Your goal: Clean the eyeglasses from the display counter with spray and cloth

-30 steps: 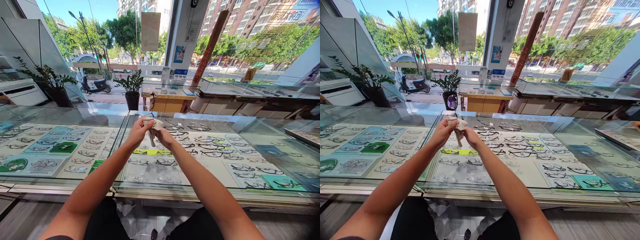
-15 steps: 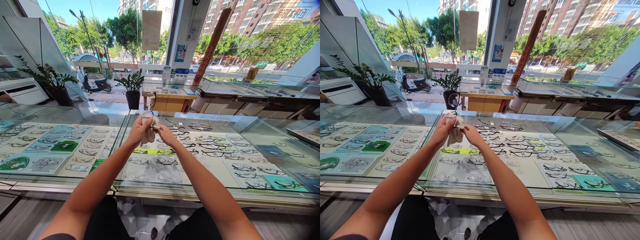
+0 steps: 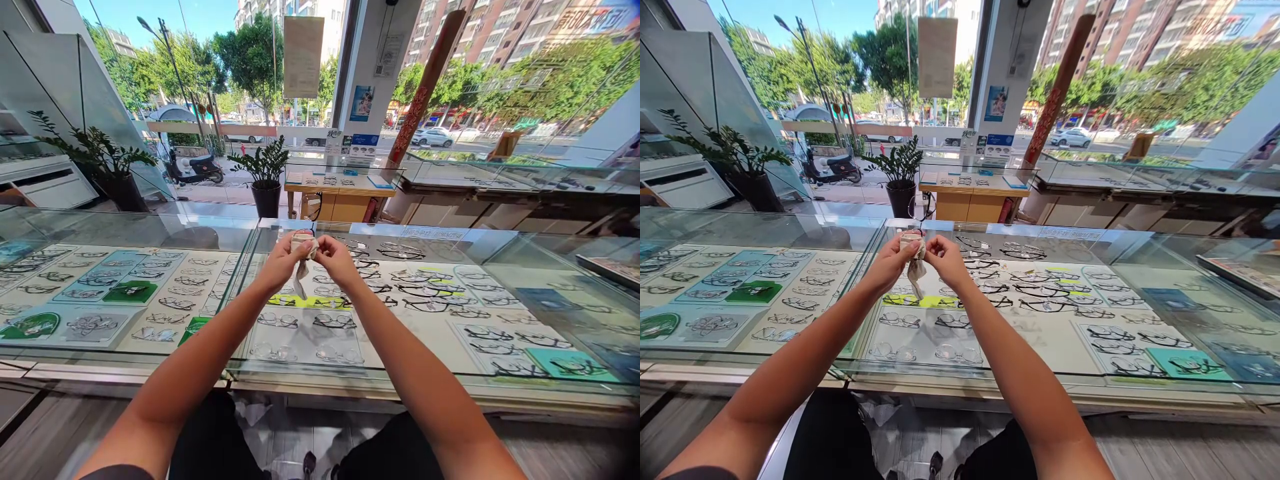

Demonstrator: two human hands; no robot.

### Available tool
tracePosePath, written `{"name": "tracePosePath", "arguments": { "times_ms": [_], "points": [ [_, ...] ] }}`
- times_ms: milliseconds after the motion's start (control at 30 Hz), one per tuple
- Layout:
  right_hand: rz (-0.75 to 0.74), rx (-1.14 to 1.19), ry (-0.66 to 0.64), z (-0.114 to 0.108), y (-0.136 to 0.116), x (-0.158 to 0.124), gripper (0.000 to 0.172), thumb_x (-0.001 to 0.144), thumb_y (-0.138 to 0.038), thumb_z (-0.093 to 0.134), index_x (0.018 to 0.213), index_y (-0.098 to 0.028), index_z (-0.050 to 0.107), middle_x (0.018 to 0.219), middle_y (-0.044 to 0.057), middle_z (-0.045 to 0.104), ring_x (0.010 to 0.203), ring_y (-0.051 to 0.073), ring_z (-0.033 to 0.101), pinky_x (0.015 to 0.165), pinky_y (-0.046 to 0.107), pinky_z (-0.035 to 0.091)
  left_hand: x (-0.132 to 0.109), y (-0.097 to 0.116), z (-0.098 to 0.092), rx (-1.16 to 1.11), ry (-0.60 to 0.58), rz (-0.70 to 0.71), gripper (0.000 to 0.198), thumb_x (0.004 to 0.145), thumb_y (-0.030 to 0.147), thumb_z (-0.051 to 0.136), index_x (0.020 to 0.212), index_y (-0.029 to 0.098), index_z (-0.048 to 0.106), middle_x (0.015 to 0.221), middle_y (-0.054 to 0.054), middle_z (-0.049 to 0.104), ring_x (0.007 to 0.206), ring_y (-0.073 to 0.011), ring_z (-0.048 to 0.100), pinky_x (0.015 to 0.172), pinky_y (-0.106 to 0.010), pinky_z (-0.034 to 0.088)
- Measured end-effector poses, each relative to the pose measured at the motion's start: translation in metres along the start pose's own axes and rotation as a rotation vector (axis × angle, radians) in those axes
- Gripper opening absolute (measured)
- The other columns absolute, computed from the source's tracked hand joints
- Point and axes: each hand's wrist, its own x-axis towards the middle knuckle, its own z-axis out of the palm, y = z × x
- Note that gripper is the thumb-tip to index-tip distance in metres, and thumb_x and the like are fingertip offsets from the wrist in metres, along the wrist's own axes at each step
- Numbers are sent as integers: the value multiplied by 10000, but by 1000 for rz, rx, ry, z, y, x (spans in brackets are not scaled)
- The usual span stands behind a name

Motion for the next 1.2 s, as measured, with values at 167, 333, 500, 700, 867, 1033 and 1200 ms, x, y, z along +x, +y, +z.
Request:
{"name": "tracePosePath", "arguments": {
  "times_ms": [167,333,500,700,867,1033,1200],
  "points": [
    [70,3,94,-1,0,0,426,742,-536,795,677,-258,479,691,-45,469,695,146,367,661,304,301,0,1,1,46,-1,20,605,827,694,917,1109,191,733,973,-28,753,875,-167,658,821,-303,501],
    [184,-213,-156,-3,5,-1,239,838,-420,620,694,-231,631,650,-23,532,639,154,407,642,324,311,6,8,-5,7,143,131,607,772,693,962,1003,207,679,894,17,697,798,-127,587,781,-263,479],
    [108,-383,-265,10,21,-5,224,947,-402,607,852,-224,706,762,2,648,764,196,549,776,343,443,4,11,-1,-30,97,95,632,751,705,976,994,204,676,867,27,666,758,-114,563,737,-247,468],
    [-119,-193,-340,20,35,-9,223,903,-483,772,907,-264,729,943,64,724,980,280,612,984,456,539,-3,9,4,12,42,64,584,809,692,940,1004,209,677,877,22,649,761,-121,537,747,-257,453],
    [85,115,-193,27,39,-7,479,882,-725,781,1024,-268,763,872,57,723,934,289,660,865,430,581,-4,7,4,72,18,70,576,863,721,883,952,210,634,839,28,594,739,-125,496,732,-264,434],
    [222,321,-71,32,42,-6,677,750,-863,829,1063,-268,755,945,51,797,971,289,724,868,412,590,-8,8,9,212,33,98,579,891,737,846,883,210,606,814,18,581,752,-143,501,738,-281,425],
    [209,407,-22,34,41,-3,710,703,-851,852,1107,-277,743,1024,71,822,1068,311,749,875,416,596,-10,7,11,257,72,115,577,878,725,860,845,206,611,786,18,601,737,-143,525,718,-279,423]
  ]
}}
